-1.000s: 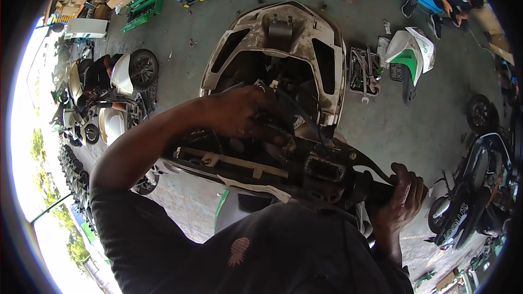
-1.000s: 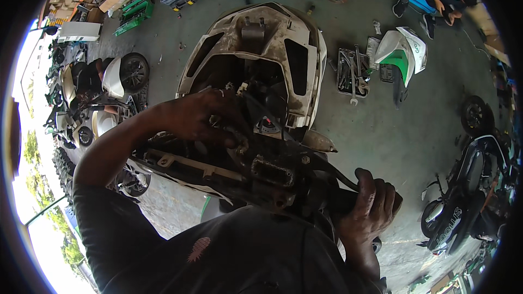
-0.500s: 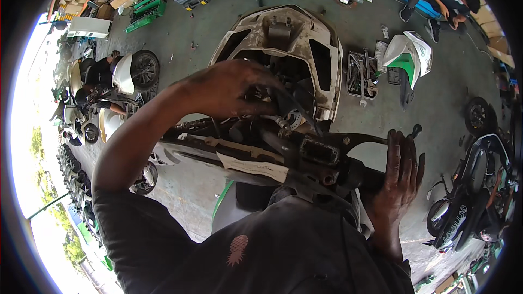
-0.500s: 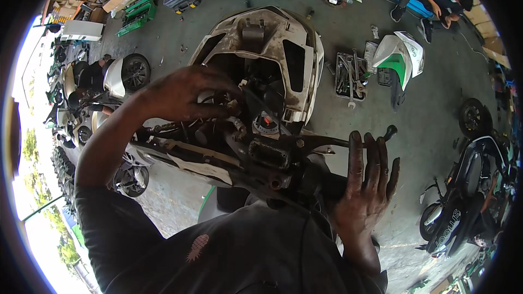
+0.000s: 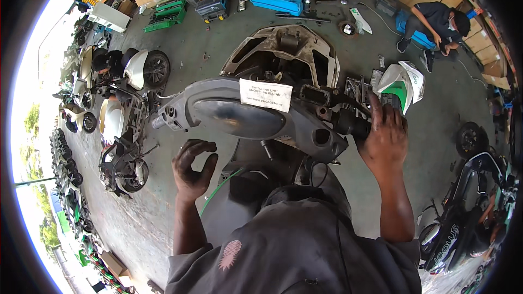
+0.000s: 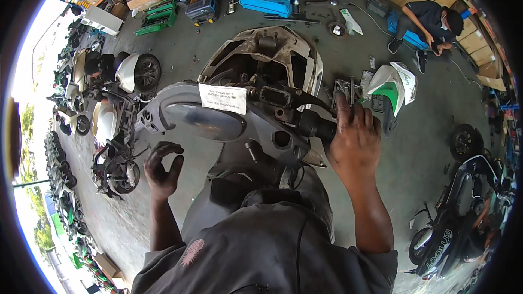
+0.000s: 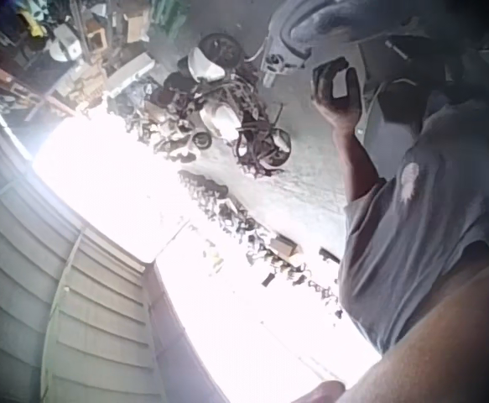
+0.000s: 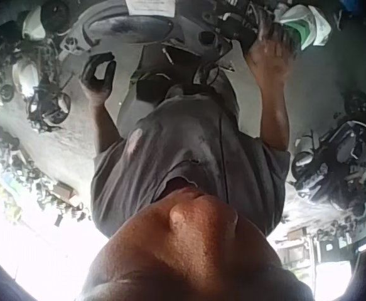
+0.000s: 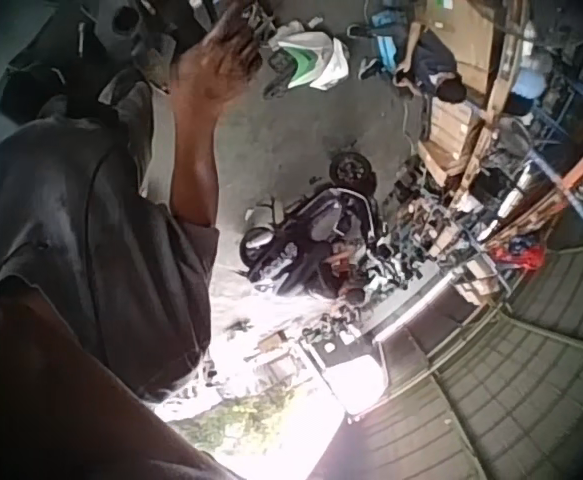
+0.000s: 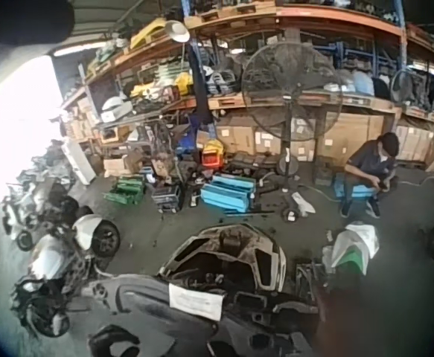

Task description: The person works on the handle and brake assembly of a scooter using a screwdriver and a power drill, then removes and handles the brake caliper assembly by the front wheel.

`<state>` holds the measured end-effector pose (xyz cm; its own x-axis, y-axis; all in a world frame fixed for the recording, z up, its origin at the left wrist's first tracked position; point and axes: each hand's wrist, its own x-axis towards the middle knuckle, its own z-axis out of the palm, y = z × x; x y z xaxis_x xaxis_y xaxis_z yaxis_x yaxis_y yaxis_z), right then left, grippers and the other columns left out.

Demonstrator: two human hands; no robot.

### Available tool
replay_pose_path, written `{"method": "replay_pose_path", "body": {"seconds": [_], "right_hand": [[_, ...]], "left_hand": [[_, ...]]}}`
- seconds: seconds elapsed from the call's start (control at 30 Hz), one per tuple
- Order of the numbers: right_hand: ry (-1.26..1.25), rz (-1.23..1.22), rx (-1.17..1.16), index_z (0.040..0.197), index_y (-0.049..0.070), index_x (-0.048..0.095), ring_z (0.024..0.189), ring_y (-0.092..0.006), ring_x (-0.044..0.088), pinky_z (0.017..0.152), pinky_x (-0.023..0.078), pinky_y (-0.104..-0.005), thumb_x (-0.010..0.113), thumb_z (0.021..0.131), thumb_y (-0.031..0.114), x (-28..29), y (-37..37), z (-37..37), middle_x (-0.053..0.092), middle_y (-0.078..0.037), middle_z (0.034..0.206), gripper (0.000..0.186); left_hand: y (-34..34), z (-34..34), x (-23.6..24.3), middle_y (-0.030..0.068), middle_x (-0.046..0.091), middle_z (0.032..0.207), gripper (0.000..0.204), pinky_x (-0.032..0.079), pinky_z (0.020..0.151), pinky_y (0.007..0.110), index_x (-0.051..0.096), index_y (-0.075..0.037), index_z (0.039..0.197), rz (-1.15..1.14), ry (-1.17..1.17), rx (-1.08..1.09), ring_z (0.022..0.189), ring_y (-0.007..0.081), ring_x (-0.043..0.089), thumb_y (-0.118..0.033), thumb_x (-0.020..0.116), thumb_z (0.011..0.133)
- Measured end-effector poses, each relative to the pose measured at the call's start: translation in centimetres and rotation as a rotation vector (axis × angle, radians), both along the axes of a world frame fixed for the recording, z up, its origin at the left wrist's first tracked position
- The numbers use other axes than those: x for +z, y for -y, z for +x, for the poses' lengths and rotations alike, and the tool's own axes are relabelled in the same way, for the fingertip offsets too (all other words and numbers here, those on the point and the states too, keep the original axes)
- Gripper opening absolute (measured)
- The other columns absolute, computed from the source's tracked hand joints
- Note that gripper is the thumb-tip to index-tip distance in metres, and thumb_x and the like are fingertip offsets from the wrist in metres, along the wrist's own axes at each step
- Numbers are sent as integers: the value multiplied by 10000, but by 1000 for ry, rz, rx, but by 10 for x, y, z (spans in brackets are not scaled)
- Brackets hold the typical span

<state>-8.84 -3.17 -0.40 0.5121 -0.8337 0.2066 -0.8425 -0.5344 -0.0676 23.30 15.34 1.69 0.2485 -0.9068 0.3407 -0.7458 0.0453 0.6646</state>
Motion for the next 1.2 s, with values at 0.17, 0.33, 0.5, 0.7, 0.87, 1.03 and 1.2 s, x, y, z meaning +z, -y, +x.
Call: {"method": "replay_pose_path", "body": {"seconds": [0.17, 0.33, 0.5, 0.7, 0.87, 1.03, 1.2], "right_hand": [[-188, 103, 138, 1414, 147, 271, 997, -318, 515, 902, 385, -386, 715, 594, 127, 17, 7, 3, 556, -164, 1011, 932], [-33, -18, 104, 1377, 143, 313, 982, -325, 526, 932, 378, -402, 731, 622, 182, 12, -8, 7, 568, -159, 987, 864], [-22, 105, -26, 1346, 134, 336, 1011, -346, 519, 968, 375, -414, 745, 625, 224, 2, -20, 5, 568, -166, 1000, 834], [2, 62, -65, 1337, 121, 339, 1050, -345, 511, 952, 396, -425, 752, 617, 238, 1, -35, 8, 566, -176, 1035, 838], [7, 209, -128, 1367, 136, 320, 1060, -361, 510, 949, 400, -445, 753, 614, 219, -13, -37, -2, 535, -184, 1101, 872], [57, -32, -96, 1278, 84, 398, 961, -367, 548, 885, 426, -441, 747, 608, 162, -6, -42, 11, 548, -177, 1056, 759], [-19, 5, -144, 1213, 58, 429, 895, -367, 550, 805, 444, -446, 736, 594, 122, -24, -33, 2, 548, -173, 992, 694]], "left_hand": [[-56, -23, -26, 105, 662, 884, 195, 463, 704, 302, 617, -8, 888, 69, -98, 191, 806, 218, 617, 48, 633, 702], [-96, -15, -108, 88, 669, 907, 207, 470, 705, 301, 642, -47, 932, 278, -99, 432, 806, 214, 626, -23, 666, 728], [-152, -30, -241, 121, 540, 1209, 459, 369, 962, 431, 571, -109, 1139, 682, 69, 710, 1147, 291, 482, -360, 648, 762], [-161, -64, -268, -12, 457, 1332, 452, 221, 1077, 409, 568, -193, 1174, 925, 189, 697, 1300, 232, 328, -434, 554, 791], [-157, -64, -264, -8, 463, 1318, 443, 217, 1078, 405, 570, -190, 1170, 972, 188, 676, 1303, 218, 314, -427, 545, 796], [-161, -62, -270, -9, 464, 1315, 432, 211, 1081, 405, 572, -189, 1167, 975, 210, 685, 1307, 219, 310, -414, 541, 799], [-160, -62, -267, 6, 461, 1323, 430, 205, 1085, 404, 580, -189, 1160, 979, 203, 667, 1310, 224, 308, -413, 542, 795]]}}
